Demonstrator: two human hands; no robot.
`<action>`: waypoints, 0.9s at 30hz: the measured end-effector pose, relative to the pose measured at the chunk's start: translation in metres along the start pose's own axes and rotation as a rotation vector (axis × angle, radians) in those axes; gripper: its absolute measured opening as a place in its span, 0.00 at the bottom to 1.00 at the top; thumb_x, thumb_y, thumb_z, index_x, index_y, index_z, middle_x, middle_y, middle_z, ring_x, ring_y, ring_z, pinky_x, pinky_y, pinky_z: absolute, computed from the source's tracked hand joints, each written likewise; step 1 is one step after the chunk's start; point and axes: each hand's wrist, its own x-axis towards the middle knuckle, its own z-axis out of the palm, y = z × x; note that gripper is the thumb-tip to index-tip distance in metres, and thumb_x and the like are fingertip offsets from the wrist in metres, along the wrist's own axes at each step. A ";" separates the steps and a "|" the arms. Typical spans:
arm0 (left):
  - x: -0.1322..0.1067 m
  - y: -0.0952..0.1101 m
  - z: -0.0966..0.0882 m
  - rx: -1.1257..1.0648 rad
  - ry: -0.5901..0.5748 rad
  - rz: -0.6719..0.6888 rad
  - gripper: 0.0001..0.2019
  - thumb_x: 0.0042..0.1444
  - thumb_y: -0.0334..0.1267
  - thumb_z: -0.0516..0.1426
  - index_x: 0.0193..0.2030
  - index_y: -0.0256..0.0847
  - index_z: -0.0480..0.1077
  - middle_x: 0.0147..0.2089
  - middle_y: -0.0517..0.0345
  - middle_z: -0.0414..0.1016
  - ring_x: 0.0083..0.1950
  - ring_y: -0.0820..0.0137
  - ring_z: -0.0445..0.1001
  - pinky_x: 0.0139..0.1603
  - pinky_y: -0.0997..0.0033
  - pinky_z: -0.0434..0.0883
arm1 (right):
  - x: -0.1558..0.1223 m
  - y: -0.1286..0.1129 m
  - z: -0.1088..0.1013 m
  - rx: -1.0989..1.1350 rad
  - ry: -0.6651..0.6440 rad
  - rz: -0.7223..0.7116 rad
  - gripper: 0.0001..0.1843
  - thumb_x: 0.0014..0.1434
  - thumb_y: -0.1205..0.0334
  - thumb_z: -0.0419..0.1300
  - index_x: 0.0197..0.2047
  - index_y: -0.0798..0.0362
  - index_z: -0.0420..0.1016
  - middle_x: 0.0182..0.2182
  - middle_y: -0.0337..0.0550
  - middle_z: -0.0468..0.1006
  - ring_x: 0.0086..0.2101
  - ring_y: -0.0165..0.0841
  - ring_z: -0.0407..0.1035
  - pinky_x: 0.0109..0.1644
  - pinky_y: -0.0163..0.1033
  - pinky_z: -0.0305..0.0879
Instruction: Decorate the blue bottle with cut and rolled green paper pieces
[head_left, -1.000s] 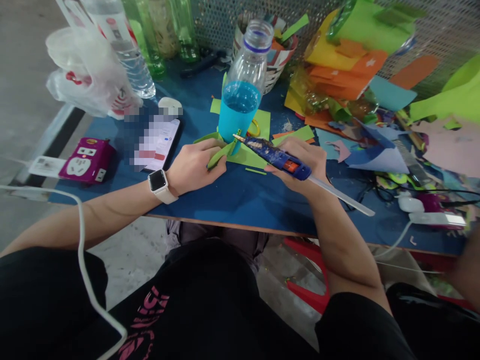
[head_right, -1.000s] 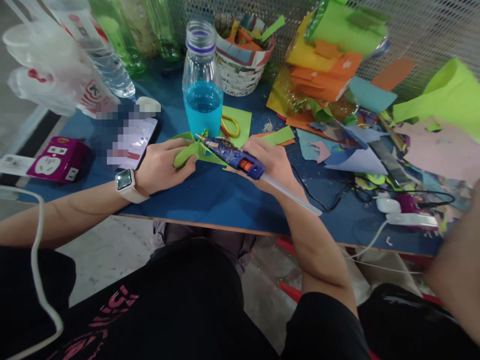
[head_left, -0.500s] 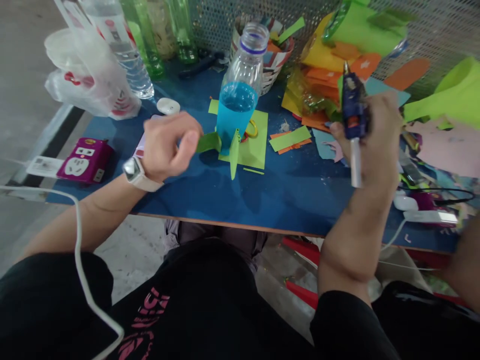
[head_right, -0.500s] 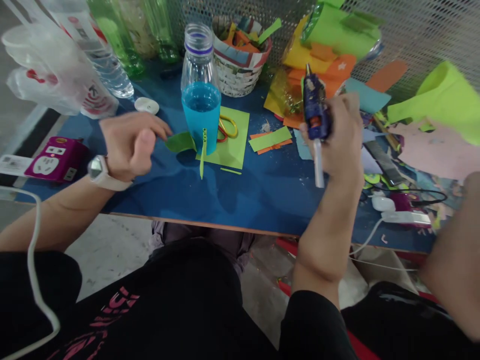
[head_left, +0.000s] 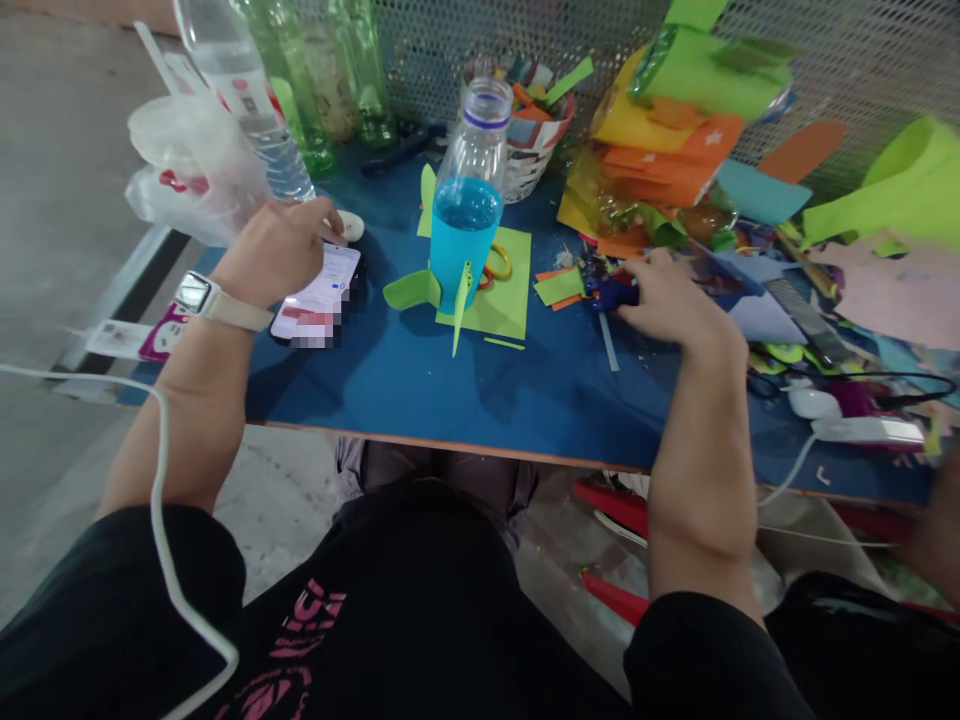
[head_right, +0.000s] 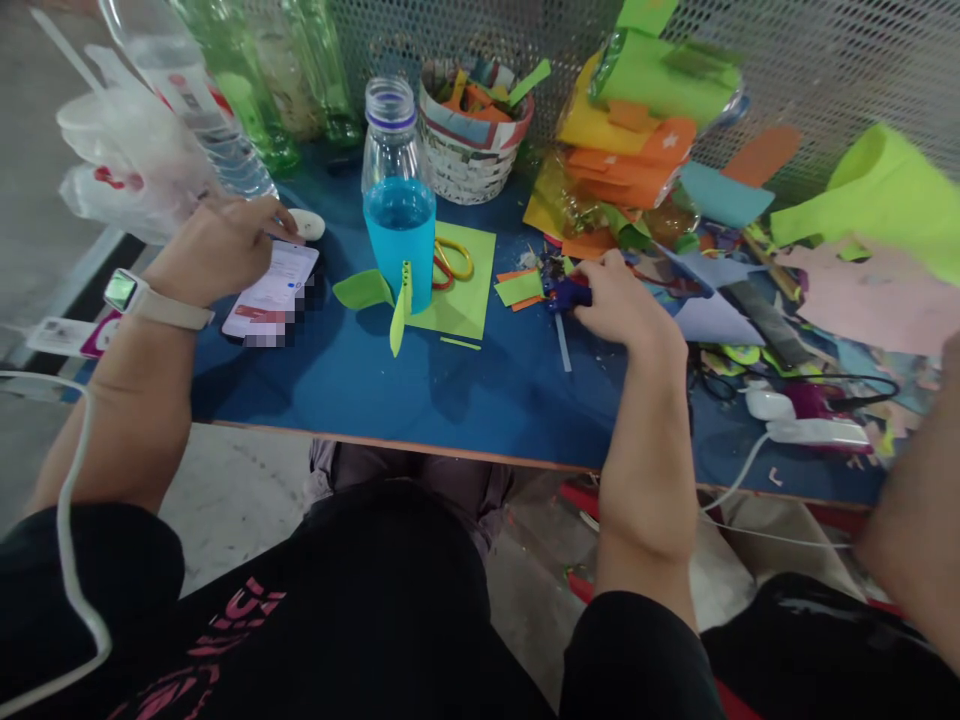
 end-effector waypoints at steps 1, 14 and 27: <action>0.000 0.000 0.000 0.034 -0.025 -0.010 0.08 0.70 0.43 0.59 0.50 0.47 0.79 0.43 0.64 0.88 0.43 0.62 0.75 0.59 0.58 0.77 | 0.001 0.002 0.001 0.016 0.014 -0.012 0.21 0.58 0.71 0.76 0.51 0.49 0.77 0.52 0.54 0.75 0.46 0.45 0.72 0.59 0.53 0.71; 0.004 0.025 -0.017 0.119 -0.131 -0.076 0.08 0.64 0.35 0.58 0.37 0.48 0.79 0.32 0.67 0.85 0.37 0.64 0.76 0.55 0.59 0.76 | 0.003 0.009 0.006 -0.004 -0.002 -0.033 0.18 0.57 0.67 0.74 0.49 0.48 0.78 0.46 0.48 0.72 0.40 0.41 0.68 0.50 0.51 0.70; 0.003 0.034 -0.022 0.185 -0.148 -0.073 0.12 0.70 0.40 0.55 0.38 0.47 0.80 0.40 0.60 0.88 0.41 0.61 0.78 0.61 0.54 0.80 | 0.003 0.003 -0.002 0.025 -0.054 0.014 0.19 0.56 0.66 0.76 0.49 0.47 0.78 0.49 0.56 0.78 0.51 0.52 0.74 0.63 0.57 0.71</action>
